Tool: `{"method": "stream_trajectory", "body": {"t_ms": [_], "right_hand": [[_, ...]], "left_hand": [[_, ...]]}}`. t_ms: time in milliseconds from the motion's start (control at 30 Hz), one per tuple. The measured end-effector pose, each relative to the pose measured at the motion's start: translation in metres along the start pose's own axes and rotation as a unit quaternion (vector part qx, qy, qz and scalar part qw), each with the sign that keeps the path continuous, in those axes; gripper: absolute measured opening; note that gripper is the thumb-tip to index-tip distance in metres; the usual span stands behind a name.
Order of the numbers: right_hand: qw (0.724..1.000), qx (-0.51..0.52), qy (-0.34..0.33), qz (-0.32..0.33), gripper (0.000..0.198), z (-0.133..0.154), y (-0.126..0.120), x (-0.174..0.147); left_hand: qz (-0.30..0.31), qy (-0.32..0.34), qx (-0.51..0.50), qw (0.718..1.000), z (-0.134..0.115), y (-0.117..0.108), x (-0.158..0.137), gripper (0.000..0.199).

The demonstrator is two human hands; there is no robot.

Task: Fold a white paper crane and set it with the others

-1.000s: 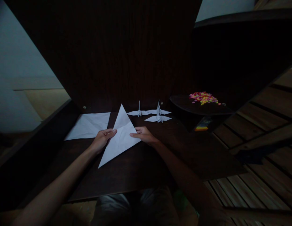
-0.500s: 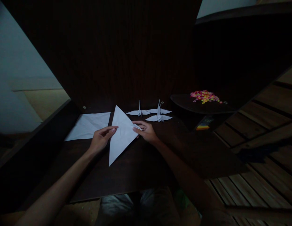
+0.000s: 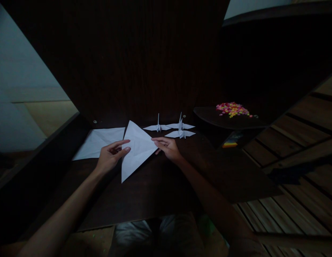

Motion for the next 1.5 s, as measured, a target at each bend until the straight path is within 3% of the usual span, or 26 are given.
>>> {"method": "stream_trajectory", "body": {"t_ms": [233, 367, 633, 767, 867, 1000, 1100, 1200, 1300, 1500], "right_hand": [[0.997, -0.075, 0.008, 0.006, 0.039, 0.000, -0.004, -0.002], [0.989, -0.148, -0.015, 0.005, 0.040, 0.006, -0.006, -0.002], [0.975, -0.204, -0.087, -0.008, 0.022, 0.021, -0.005, -0.001], [0.969, -0.199, -0.144, -0.014, 0.017, 0.035, -0.001, -0.003], [0.981, -0.155, -0.115, -0.012, 0.016, 0.031, 0.000, -0.002], [0.995, -0.093, -0.042, -0.011, 0.021, 0.017, 0.001, -0.002], [0.996, -0.076, -0.026, -0.043, 0.026, 0.013, -0.003, -0.002], [0.995, -0.027, -0.025, -0.094, 0.029, 0.010, -0.011, -0.003], [0.991, 0.042, -0.019, -0.123, 0.031, 0.006, -0.013, -0.004], [0.980, 0.119, 0.043, -0.151, 0.039, -0.007, -0.007, -0.008]], "left_hand": [[-0.007, -0.006, 0.044, 0.999, 0.000, -0.001, -0.002, 0.041], [-0.030, 0.044, 0.104, 0.993, -0.009, -0.004, -0.004, 0.034], [-0.035, 0.161, 0.173, 0.971, -0.035, 0.000, -0.012, 0.017], [-0.088, 0.206, 0.197, 0.955, -0.046, -0.006, -0.017, 0.012], [-0.096, 0.217, 0.202, 0.950, -0.051, -0.006, -0.019, 0.009], [-0.027, 0.153, 0.139, 0.978, -0.042, 0.002, -0.014, 0.012], [-0.034, 0.099, 0.099, 0.990, -0.033, -0.001, -0.013, 0.016], [-0.031, 0.077, 0.070, 0.994, -0.028, -0.003, -0.013, 0.026], [0.036, 0.021, 0.007, 0.999, -0.018, 0.009, -0.012, 0.036], [0.133, -0.088, -0.064, 0.985, -0.001, 0.037, -0.019, 0.033]]}}
Point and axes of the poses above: each hand's wrist, its own x-axis towards the middle knuckle, its own y-axis out of the palm, z = x × y, the point moved 10 cm from there along x, towards the middle knuckle, and after that the axes turned 5 degrees about -y, right-handed, at the moved point
